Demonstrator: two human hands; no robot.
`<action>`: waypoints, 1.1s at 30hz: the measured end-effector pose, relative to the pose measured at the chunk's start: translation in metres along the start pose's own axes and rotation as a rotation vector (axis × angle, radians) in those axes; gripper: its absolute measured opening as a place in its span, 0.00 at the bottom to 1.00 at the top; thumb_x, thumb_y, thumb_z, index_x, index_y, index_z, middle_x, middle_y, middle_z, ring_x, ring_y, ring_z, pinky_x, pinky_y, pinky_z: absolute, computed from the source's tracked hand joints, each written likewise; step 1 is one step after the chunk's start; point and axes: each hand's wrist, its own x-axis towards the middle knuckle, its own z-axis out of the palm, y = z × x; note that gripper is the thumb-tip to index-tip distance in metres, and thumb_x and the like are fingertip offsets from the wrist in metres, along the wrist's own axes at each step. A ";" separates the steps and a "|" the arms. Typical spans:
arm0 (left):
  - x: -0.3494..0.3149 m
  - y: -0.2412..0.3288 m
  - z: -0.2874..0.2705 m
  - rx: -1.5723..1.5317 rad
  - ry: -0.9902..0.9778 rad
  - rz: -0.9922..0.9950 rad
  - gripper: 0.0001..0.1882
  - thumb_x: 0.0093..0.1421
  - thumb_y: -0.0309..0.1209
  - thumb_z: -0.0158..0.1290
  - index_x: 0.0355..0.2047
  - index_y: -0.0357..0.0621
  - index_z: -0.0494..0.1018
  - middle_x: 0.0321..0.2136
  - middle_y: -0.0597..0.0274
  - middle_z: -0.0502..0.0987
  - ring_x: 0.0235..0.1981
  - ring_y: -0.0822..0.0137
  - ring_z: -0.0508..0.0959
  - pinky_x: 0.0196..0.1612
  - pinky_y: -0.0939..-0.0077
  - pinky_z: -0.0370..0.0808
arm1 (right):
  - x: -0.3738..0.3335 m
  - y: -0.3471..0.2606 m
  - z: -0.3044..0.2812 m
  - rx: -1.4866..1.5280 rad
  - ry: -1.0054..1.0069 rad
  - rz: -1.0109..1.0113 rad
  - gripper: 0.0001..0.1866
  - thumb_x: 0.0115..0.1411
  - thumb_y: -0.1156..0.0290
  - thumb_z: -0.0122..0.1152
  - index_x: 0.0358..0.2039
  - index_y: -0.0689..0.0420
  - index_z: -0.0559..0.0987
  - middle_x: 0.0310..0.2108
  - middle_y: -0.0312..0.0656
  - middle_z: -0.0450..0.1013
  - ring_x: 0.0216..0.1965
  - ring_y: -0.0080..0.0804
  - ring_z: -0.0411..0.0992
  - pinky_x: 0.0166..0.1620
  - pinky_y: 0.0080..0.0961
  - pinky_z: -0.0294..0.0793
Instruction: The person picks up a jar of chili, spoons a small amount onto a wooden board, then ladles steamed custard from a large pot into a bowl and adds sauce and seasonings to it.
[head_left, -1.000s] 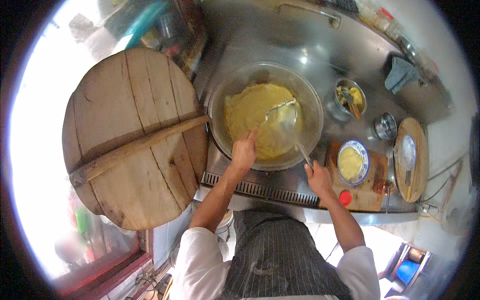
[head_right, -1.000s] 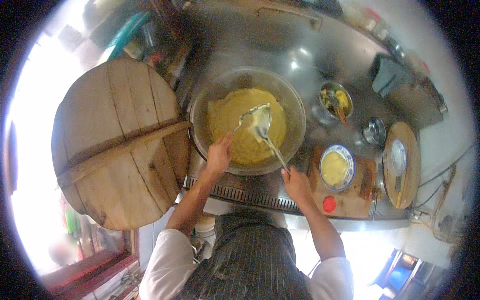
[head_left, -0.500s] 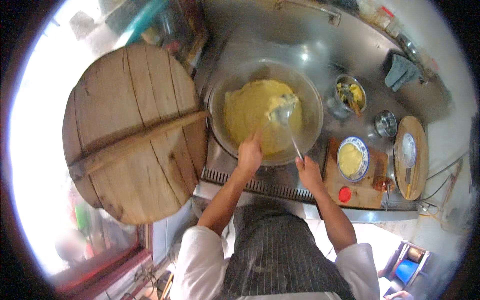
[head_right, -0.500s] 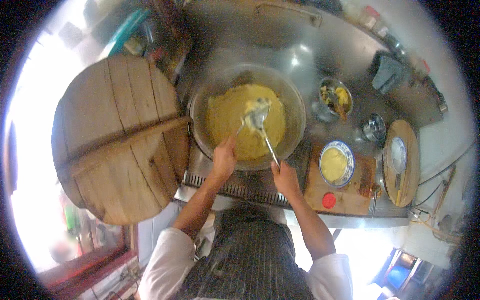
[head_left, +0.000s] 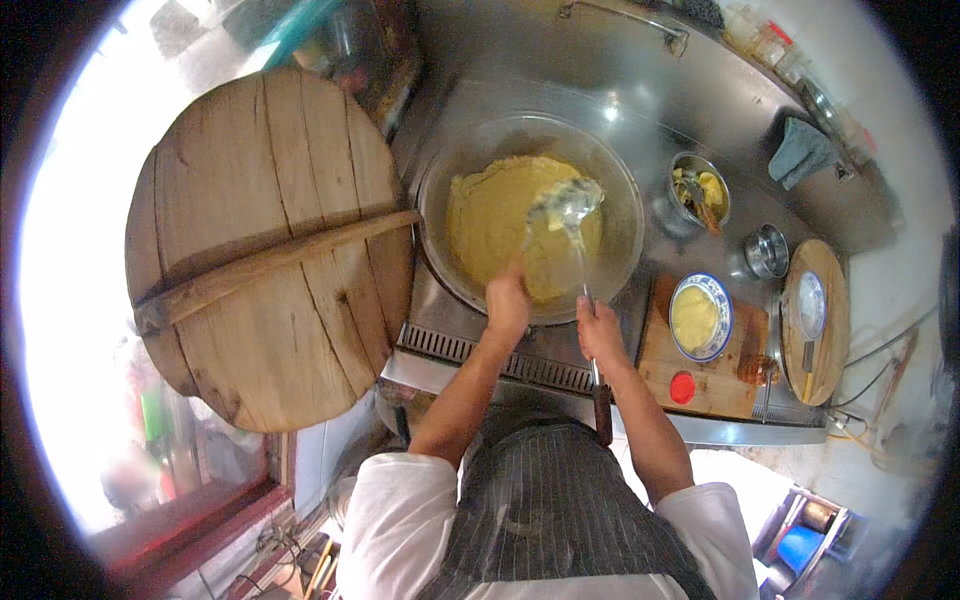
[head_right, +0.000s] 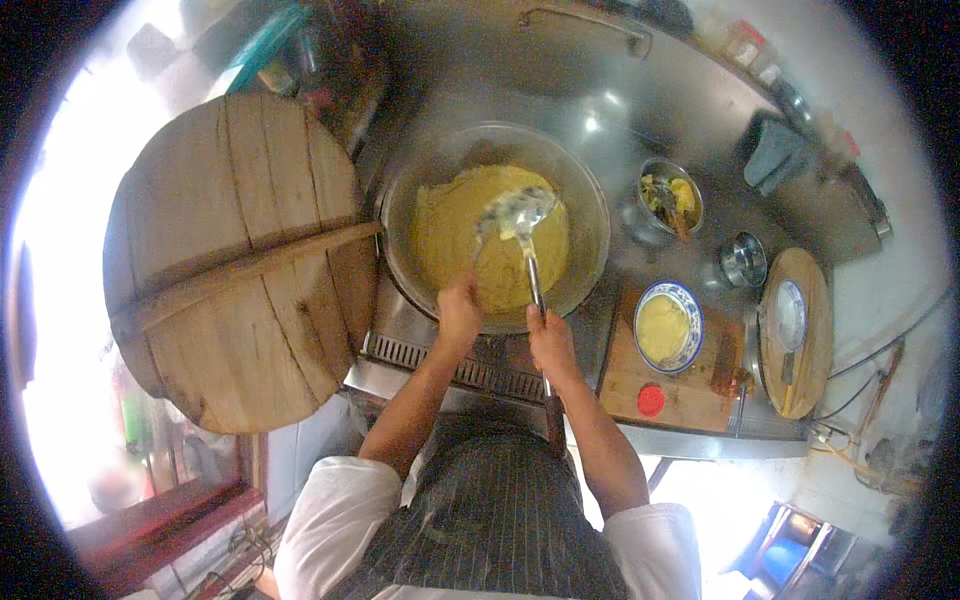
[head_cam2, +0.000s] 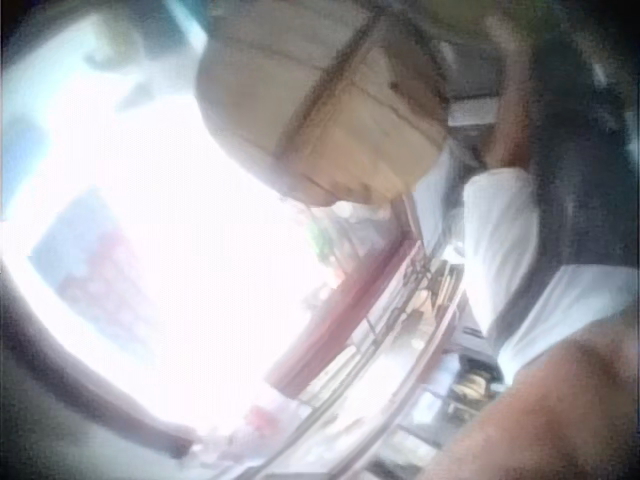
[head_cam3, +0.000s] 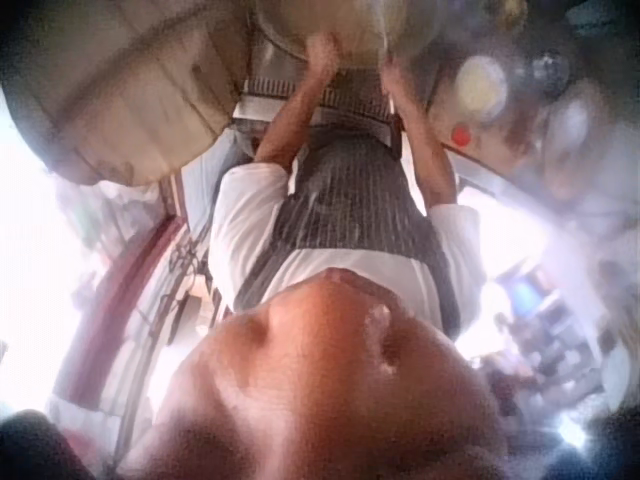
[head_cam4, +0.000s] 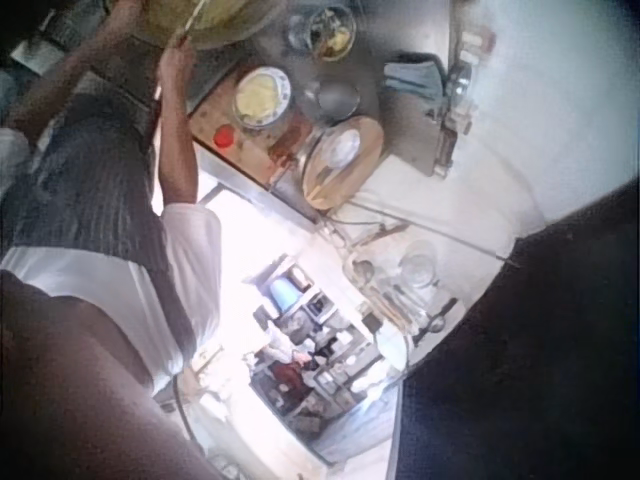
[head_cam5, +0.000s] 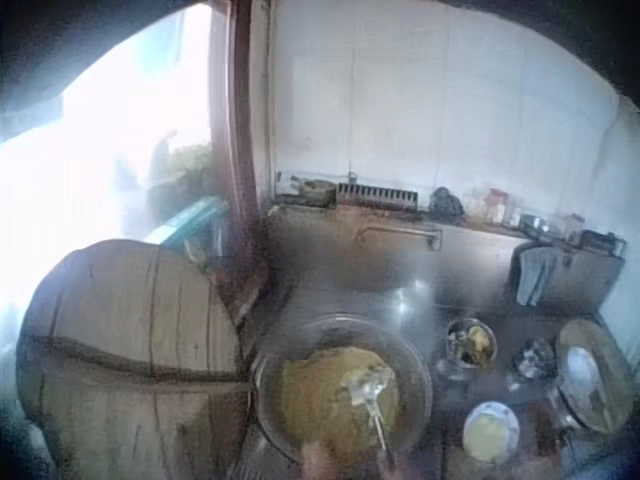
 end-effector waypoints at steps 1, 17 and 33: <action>0.011 -0.011 0.005 0.013 0.019 -0.027 0.08 0.49 0.16 0.47 0.31 0.34 0.71 0.21 0.44 0.71 0.26 0.43 0.73 0.28 0.54 0.68 | -0.008 -0.011 0.003 0.028 0.042 -0.019 0.21 0.66 0.51 0.45 0.26 0.58 0.67 0.13 0.35 0.62 0.08 0.24 0.59 0.11 0.27 0.56; -0.003 0.003 0.044 -0.177 0.050 -0.099 0.23 0.51 0.16 0.45 0.49 0.37 0.68 0.25 0.46 0.71 0.25 0.48 0.72 0.29 0.57 0.68 | 0.003 -0.038 0.013 0.423 -0.023 0.054 0.19 0.66 0.53 0.44 0.22 0.50 0.62 0.11 0.27 0.53 0.07 0.19 0.50 0.09 0.23 0.51; 0.033 -0.042 0.036 0.019 -0.094 -0.003 0.29 0.49 0.15 0.48 0.55 0.38 0.64 0.30 0.41 0.73 0.27 0.43 0.74 0.29 0.55 0.70 | -0.003 0.001 -0.029 0.579 -0.305 0.077 0.22 0.65 0.47 0.44 0.23 0.52 0.65 0.10 0.29 0.54 0.08 0.18 0.53 0.09 0.20 0.50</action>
